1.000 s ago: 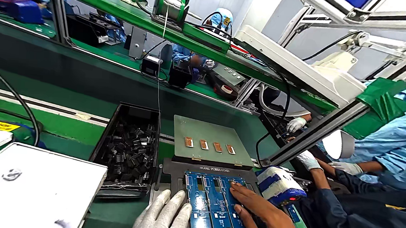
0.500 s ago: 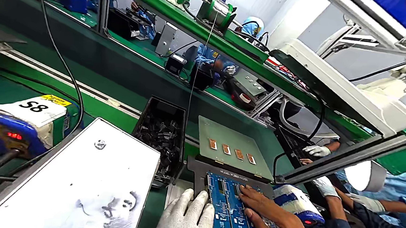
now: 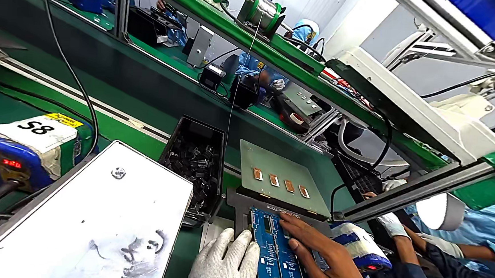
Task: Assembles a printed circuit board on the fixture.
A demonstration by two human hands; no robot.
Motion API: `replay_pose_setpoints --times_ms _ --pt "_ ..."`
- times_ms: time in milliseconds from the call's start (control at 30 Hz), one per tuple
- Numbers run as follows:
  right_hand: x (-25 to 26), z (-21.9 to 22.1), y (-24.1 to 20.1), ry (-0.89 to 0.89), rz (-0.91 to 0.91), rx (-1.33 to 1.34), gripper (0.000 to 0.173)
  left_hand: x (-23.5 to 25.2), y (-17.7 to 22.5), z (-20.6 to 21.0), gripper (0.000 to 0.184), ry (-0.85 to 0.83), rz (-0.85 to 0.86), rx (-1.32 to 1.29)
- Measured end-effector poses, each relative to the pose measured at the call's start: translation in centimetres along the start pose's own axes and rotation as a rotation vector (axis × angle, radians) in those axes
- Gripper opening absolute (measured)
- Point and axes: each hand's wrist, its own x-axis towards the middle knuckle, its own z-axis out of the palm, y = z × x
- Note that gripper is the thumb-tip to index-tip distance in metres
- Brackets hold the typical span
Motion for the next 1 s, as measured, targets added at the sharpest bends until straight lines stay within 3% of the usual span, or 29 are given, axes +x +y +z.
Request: replay_pose_setpoints --times_ms 433,667,1000 --pt "0.4 -0.1 -2.4 -0.070 0.077 -0.157 0.035 0.0 0.0 -0.3 0.055 0.002 0.014 -0.018" --pt "2.6 0.8 -0.5 0.105 0.045 -0.221 0.026 0.0 0.0 -0.3 0.054 0.006 0.011 -0.027" --pt "4.7 0.8 -0.8 0.060 -0.002 -0.406 0.021 0.1 0.5 -0.3 0.052 0.012 -0.016 -0.076"
